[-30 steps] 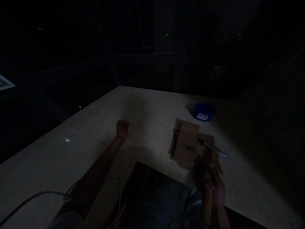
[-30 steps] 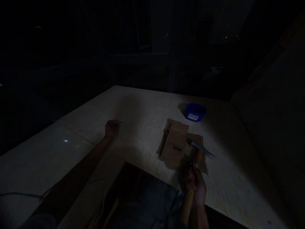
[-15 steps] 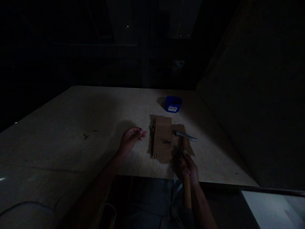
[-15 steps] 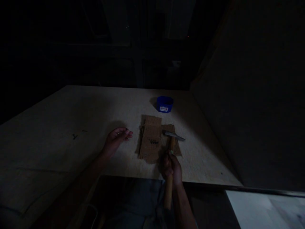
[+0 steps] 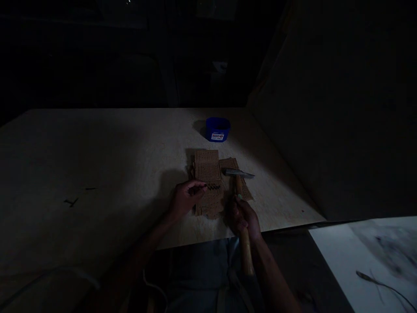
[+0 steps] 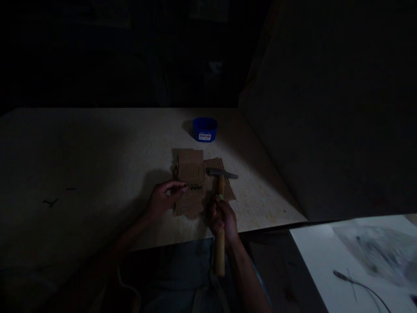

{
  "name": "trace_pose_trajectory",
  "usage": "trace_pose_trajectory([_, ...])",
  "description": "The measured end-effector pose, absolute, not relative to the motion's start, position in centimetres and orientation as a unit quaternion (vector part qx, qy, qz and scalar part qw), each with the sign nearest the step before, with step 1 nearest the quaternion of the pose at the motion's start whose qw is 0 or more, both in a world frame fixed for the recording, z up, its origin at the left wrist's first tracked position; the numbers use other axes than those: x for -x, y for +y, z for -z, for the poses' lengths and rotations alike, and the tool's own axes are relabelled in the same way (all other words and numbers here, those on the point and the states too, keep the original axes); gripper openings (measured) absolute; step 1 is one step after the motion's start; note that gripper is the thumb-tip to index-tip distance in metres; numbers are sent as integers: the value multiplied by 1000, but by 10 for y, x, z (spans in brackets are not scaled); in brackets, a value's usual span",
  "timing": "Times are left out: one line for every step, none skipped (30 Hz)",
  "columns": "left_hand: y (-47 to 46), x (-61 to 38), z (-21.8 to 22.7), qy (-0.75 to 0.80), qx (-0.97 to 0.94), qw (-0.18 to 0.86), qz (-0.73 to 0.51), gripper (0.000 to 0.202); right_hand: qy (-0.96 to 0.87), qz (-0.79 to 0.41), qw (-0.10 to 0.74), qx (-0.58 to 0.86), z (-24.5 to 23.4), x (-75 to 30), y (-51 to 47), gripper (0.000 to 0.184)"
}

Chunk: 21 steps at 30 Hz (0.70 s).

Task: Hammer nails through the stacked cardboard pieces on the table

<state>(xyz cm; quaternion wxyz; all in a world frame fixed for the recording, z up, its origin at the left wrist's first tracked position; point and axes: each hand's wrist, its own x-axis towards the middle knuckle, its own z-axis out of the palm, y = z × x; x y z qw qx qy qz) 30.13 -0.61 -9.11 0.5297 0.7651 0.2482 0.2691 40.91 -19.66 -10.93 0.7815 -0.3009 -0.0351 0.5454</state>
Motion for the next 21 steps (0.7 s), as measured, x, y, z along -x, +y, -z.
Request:
trace_pose_trajectory([-6, -301, 93, 249, -769, 525, -268, 20, -32, -539, 785, 305, 109, -409, -197, 29])
trace_pose_trajectory([-5, -302, 95, 251, -771, 521, -267, 20, -26, -530, 789, 309, 109, -409, -196, 28])
trace_pose_trajectory([-4, -302, 98, 253, -773, 517, -266, 19, -19, -523, 793, 313, 108, -409, -196, 27])
trace_pose_trajectory([-3, -302, 99, 252, -775, 516, -264, 19, -16, -521, 793, 316, 108, -409, -196, 27])
trace_pose_trajectory([-3, -302, 101, 248, -777, 516, -261, 17, -14, -521, 791, 319, 107, -409, -196, 28])
trace_pose_trajectory([-2, -303, 102, 241, -780, 519, -255, 16, -14, -523, 790, 321, 106, -409, -196, 28])
trace_pose_trajectory([-1, -304, 103, 231, -782, 523, -248, 16, -17, -526, 787, 322, 105, -408, -195, 29])
trace_pose_trajectory([-1, -304, 103, 220, -784, 527, -241, 15, -20, -529, 785, 322, 105, -408, -195, 30])
trace_pose_trajectory([0, -305, 102, 211, -786, 530, -237, 15, -25, -532, 783, 322, 104, -408, -195, 31])
trace_pose_trajectory([0, -306, 102, 206, -787, 531, -236, 14, -29, -534, 781, 322, 104, -408, -195, 32])
trace_pose_trajectory([0, -306, 102, 201, -789, 528, -239, 14, -32, -537, 780, 321, 104, -408, -196, 33])
trace_pose_trajectory([1, -307, 101, 196, -793, 523, -243, 14, -33, -538, 779, 320, 104, -408, -196, 33])
trace_pose_trajectory([1, -307, 101, 191, -798, 516, -246, 14, -31, -539, 779, 319, 104, -408, -196, 33])
trace_pose_trajectory([2, -307, 101, 184, -804, 508, -248, 15, -27, -539, 779, 319, 105, -408, -196, 33])
trace_pose_trajectory([3, -307, 101, 176, -811, 501, -247, 15, -21, -538, 780, 320, 106, -408, -196, 31])
trace_pose_trajectory([3, -307, 102, 170, -817, 493, -245, 16, -15, -535, 781, 321, 106, -408, -196, 30])
trace_pose_trajectory([4, -307, 103, 165, -823, 486, -242, 17, -11, -531, 784, 322, 107, -408, -196, 29])
trace_pose_trajectory([4, -306, 104, 161, -829, 479, -239, 17, -7, -525, 788, 322, 107, -408, -196, 27])
trace_pose_trajectory([4, -306, 105, 157, -834, 472, -238, 18, -5, -519, 792, 322, 107, -407, -196, 26])
trace_pose_trajectory([4, -306, 106, 153, -840, 464, -238, 18, -4, -514, 796, 320, 107, -407, -196, 25])
trace_pose_trajectory([4, -305, 106, 149, -845, 455, -238, 17, -4, -509, 800, 318, 106, -407, -195, 24])
